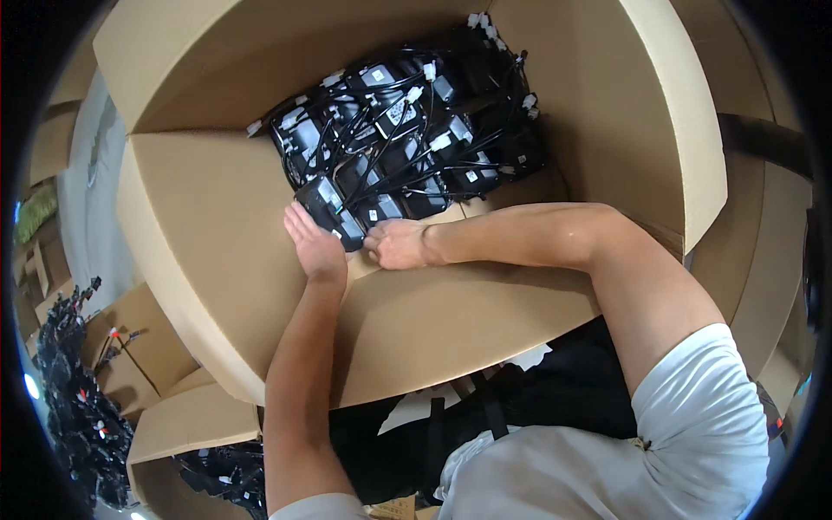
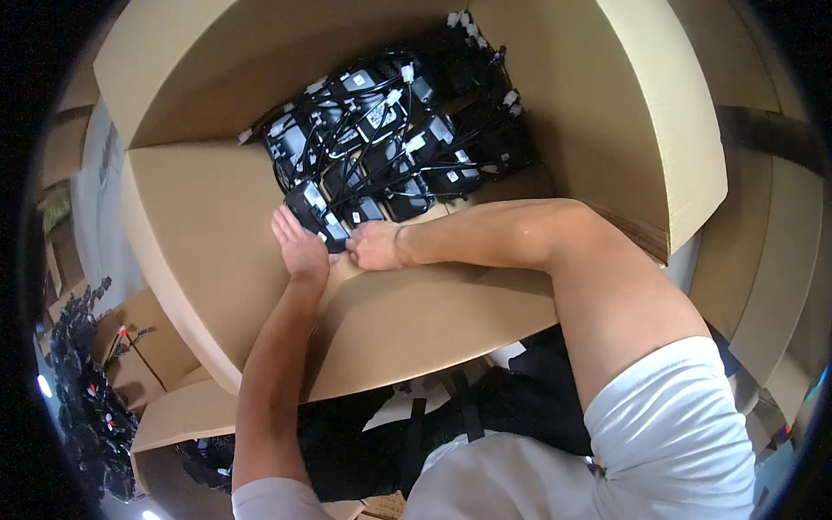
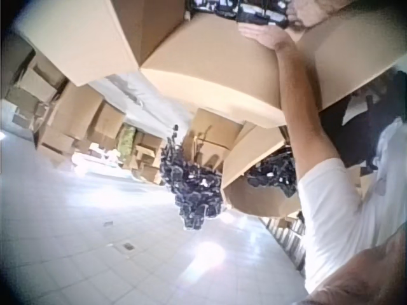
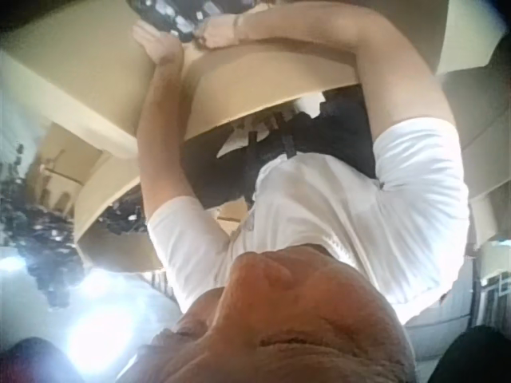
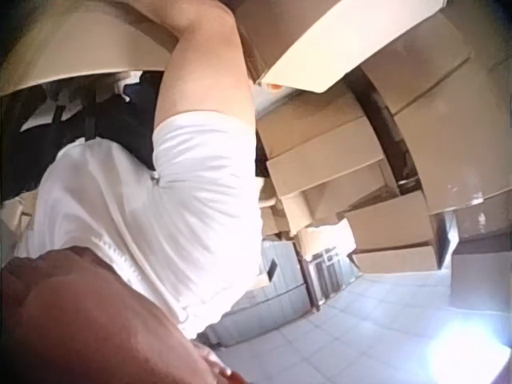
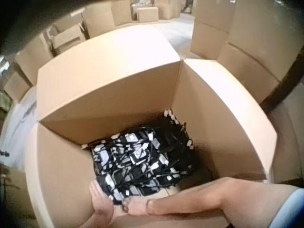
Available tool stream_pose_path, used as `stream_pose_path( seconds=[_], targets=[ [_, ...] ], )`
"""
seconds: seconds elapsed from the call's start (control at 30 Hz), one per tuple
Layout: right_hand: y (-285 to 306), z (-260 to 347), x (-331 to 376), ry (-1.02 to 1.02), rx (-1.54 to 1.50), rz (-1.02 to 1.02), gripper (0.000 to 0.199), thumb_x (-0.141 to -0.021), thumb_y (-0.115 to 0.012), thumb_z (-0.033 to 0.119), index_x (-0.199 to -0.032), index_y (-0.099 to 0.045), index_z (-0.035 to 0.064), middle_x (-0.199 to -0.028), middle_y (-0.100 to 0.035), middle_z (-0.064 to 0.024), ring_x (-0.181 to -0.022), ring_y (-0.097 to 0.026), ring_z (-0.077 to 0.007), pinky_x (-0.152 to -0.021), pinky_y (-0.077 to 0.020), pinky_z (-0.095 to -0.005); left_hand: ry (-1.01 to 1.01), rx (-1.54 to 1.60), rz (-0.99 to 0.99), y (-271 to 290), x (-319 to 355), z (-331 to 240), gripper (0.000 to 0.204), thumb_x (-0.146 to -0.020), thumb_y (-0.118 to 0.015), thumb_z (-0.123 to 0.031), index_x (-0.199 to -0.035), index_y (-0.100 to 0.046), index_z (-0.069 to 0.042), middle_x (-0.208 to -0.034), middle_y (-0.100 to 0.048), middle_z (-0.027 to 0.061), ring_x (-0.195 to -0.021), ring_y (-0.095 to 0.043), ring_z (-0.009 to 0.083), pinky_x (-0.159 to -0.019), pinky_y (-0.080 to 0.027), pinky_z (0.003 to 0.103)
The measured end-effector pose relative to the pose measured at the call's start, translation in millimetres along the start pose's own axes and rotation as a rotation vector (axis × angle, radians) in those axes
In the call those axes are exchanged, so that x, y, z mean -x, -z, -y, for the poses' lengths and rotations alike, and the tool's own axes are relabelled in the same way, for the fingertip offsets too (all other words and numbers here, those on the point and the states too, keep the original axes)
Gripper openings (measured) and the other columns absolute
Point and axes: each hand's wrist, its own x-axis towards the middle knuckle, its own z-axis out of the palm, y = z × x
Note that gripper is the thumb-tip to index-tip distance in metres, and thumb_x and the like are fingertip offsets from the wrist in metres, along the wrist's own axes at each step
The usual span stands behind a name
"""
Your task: The person sits on the floor in a warehouse and packs black electronic devices into a cardboard box. They pick up each device from a large pile, briefly inspect it, and place it into the box one by one. The person also handles a label and a tape dispenser at the beginning of the clip.
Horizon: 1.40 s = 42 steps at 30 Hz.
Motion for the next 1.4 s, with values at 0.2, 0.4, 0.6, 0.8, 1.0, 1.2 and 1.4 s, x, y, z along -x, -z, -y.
stream_pose_path(
  seconds=[0.2, 0.4, 0.6, 0.8, 1.0, 1.2, 1.4],
  targets=[
    [-4.8, -22.4, -8.8, 0.018, 0.185, 0.023, 0.019, -0.090, -0.058, 0.025, -0.099, -0.070, 0.0131, -0.110, -0.060, -0.0039, -0.113, -0.054, -0.0235, -0.100, -0.0412, -0.0376, -0.138, -0.150, 0.096, -18.6, -1.9, 5.4, 0.056, -0.104, -0.041, -0.024, -0.149, -0.046, 0.009, -0.167, -0.022, 0.0283, -0.156, -0.012, 0.0471, -0.127, -0.005, 0.059],
    [19.6, -5.2, 3.3, -0.006, -0.011, 0.099, 0.020, -0.086, -0.063, 0.021, -0.096, -0.074, 0.0071, -0.105, -0.068, -0.0117, -0.108, -0.063, -0.0287, -0.096, -0.0498, -0.0415, -0.149, 0.584, 0.316, 70.1, -18.9, 41.5, 0.056, -0.102, -0.052, -0.032, -0.142, -0.055, 0.007, -0.150, -0.051, 0.0306, -0.140, -0.050, 0.0426, -0.117, -0.039, 0.051],
    [1.8, 26.0, -25.8, -0.447, -0.435, 0.657, 0.027, -0.088, -0.065, 0.023, -0.102, -0.078, 0.0037, -0.104, -0.077, -0.0172, -0.101, -0.074, -0.0322, -0.085, -0.0581, -0.0491, 0.178, 1.047, 0.257, 42.2, -41.9, 20.4, 0.092, -0.086, -0.076, -0.038, -0.137, -0.034, 0.027, -0.129, -0.061, 0.0361, -0.121, -0.062, 0.0447, -0.107, -0.048, 0.046],
    [71.3, 36.4, -34.4, -0.405, -1.225, 0.692, 0.077, -0.096, -0.055, 0.066, -0.130, -0.067, -0.0020, -0.129, -0.067, -0.0230, -0.124, -0.062, -0.0350, -0.106, -0.0469, -0.0450, 0.171, 1.060, 0.185, 20.9, -43.4, 7.3, 0.111, -0.083, -0.081, -0.031, -0.146, -0.012, 0.029, -0.144, -0.045, 0.0418, -0.130, -0.054, 0.0498, -0.112, -0.046, 0.046],
    [162.7, 85.1, -54.5, -0.259, -0.996, 0.697, 0.085, -0.098, -0.045, 0.071, -0.129, -0.065, -0.0058, -0.127, -0.068, -0.0256, -0.121, -0.063, -0.0377, -0.106, -0.0474, -0.0450, -0.030, 0.960, 0.327, 63.0, -18.9, 84.8, 0.087, -0.073, -0.085, -0.061, -0.122, -0.068, 0.009, -0.124, -0.069, 0.0277, -0.117, -0.067, 0.0390, -0.102, -0.052, 0.044],
    [175.3, 19.3, -8.7, -0.408, -0.789, 0.737, 0.072, -0.100, -0.050, 0.060, -0.115, -0.071, -0.0075, -0.114, -0.073, -0.0237, -0.107, -0.069, -0.0346, -0.093, -0.0516, -0.0468, -0.256, 1.809, 0.021, 188.9, 175.6, 130.3, 0.032, -0.098, -0.063, -0.022, -0.082, -0.072, 0.004, -0.072, -0.073, 0.0103, -0.069, -0.072, 0.0169, -0.063, -0.057, 0.031],
    [181.3, 27.9, -19.4, -0.346, -0.373, 0.583, 0.045, -0.094, -0.060, 0.037, -0.108, -0.074, -0.0029, -0.103, -0.074, -0.0240, -0.099, -0.070, -0.0385, -0.088, -0.0525, -0.0477, -0.389, 1.501, 0.100, 82.0, 310.4, -122.4, 0.042, -0.098, -0.058, -0.038, -0.097, -0.076, 0.000, -0.094, -0.069, 0.0310, -0.089, -0.068, 0.0496, -0.085, -0.055, 0.052]
  ],
)
